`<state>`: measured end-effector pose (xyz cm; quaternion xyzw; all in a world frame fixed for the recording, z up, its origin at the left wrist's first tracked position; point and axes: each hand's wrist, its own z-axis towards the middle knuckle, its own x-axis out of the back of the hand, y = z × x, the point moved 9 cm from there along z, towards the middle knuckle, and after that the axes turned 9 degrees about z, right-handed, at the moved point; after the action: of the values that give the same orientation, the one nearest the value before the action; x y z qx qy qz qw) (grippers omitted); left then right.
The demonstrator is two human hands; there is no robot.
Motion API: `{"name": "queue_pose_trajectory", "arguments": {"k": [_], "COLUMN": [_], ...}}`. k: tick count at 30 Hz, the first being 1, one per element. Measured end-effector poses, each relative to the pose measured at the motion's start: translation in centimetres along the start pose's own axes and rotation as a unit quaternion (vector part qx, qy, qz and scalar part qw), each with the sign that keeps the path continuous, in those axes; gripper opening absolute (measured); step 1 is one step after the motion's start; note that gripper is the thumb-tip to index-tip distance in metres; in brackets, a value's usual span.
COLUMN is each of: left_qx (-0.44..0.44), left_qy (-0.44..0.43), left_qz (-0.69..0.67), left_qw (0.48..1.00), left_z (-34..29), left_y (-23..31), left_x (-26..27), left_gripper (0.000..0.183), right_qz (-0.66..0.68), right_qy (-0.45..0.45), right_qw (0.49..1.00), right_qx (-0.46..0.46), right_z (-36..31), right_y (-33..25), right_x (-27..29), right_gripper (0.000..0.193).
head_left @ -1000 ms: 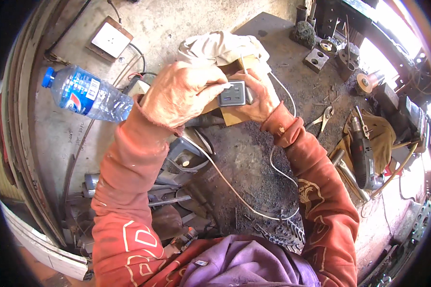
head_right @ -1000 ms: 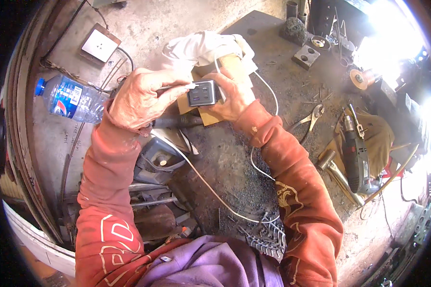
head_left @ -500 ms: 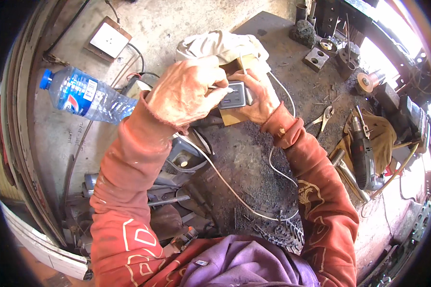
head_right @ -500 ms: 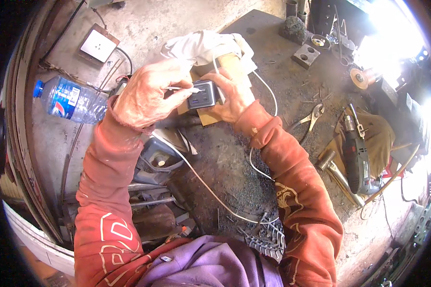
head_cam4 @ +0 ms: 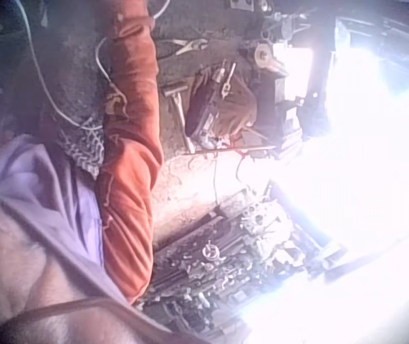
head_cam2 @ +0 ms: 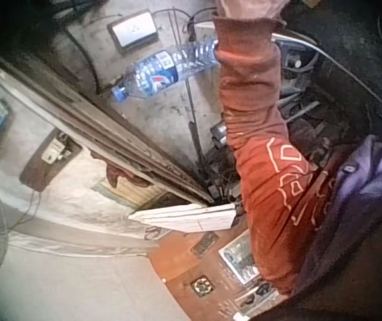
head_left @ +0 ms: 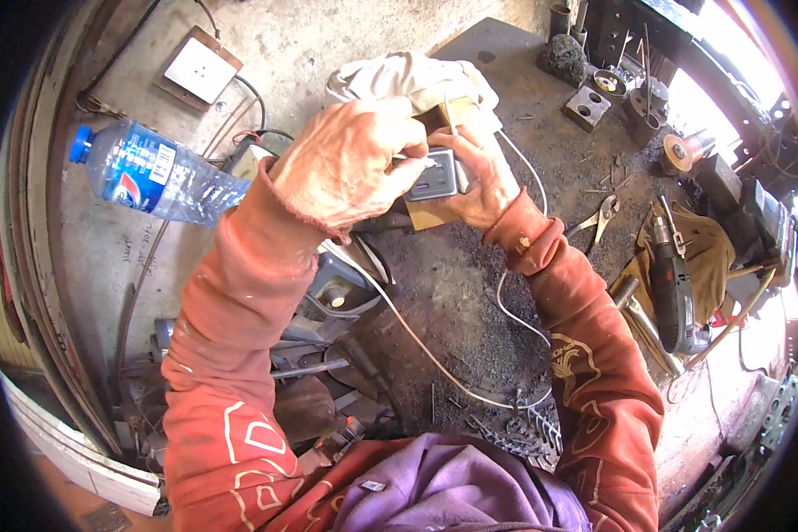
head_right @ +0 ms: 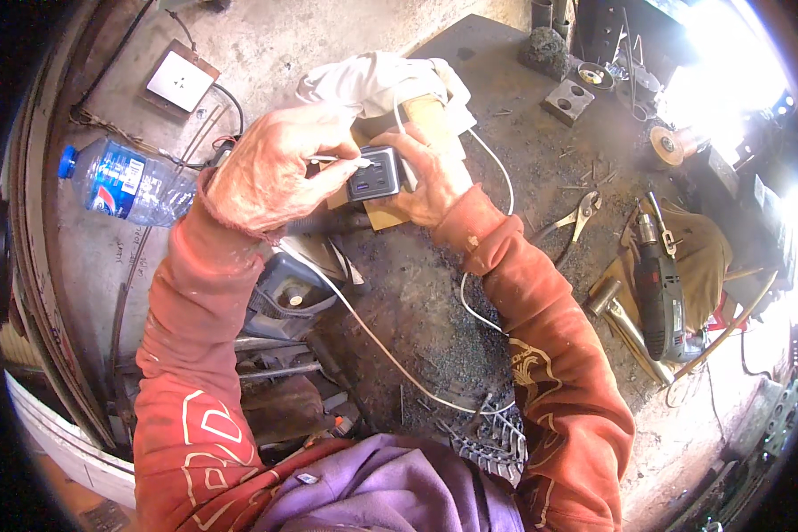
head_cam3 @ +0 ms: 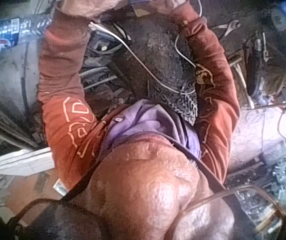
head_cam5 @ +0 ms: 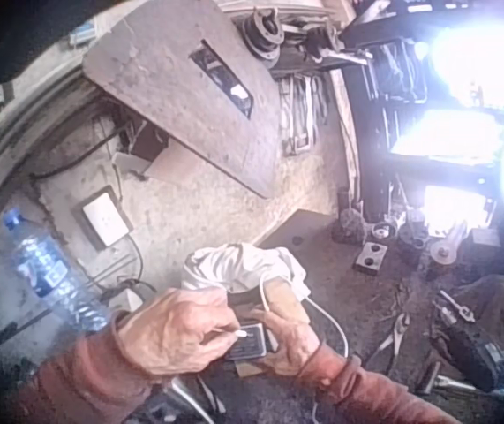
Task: The person untangles a charging cable and connects it to a power adapter block by hand. The person then checks a hanging jacket, sorts through cardboard boxes on a workbench, and holds the charger adapter and cable while showing them to another person.
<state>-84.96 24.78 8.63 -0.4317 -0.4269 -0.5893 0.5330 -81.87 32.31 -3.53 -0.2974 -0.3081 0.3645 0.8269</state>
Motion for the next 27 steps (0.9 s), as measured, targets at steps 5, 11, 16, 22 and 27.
{"name": "queue_pose_trajectory", "arguments": {"k": [5,11,16,22,27], "left_qx": [0.005,0.013,-0.012,0.007,0.009], "left_qy": [-0.009,-0.026,-0.008,-0.012,-0.021], "left_qz": [-0.005,-0.014,-0.004,-0.01,-0.01], "left_qw": [1.0,0.999,1.0,1.0,1.0], "left_z": [0.2,0.4,0.3,0.3,0.4], "left_y": [0.0,-0.1,0.0,-0.2,-0.2], "left_x": [-0.2,-0.6,-0.2,-0.2,-0.4], "left_gripper": [0.007,0.007,0.006,0.006,0.006], "right_qz": [0.012,0.012,0.011,0.014,0.0], "right_qy": [0.003,0.002,0.003,-0.003,0.032], "right_qw": [1.0,1.0,1.0,1.0,0.999], "right_qx": [0.007,0.014,0.02,-0.001,0.04], "right_z": [0.0,0.0,0.0,0.0,0.1], "right_y": [0.2,0.2,0.0,0.1,-1.0], "right_x": [0.0,0.1,0.1,0.1,0.7], "right_gripper": [0.063,0.062,0.062,0.062,0.056]}}
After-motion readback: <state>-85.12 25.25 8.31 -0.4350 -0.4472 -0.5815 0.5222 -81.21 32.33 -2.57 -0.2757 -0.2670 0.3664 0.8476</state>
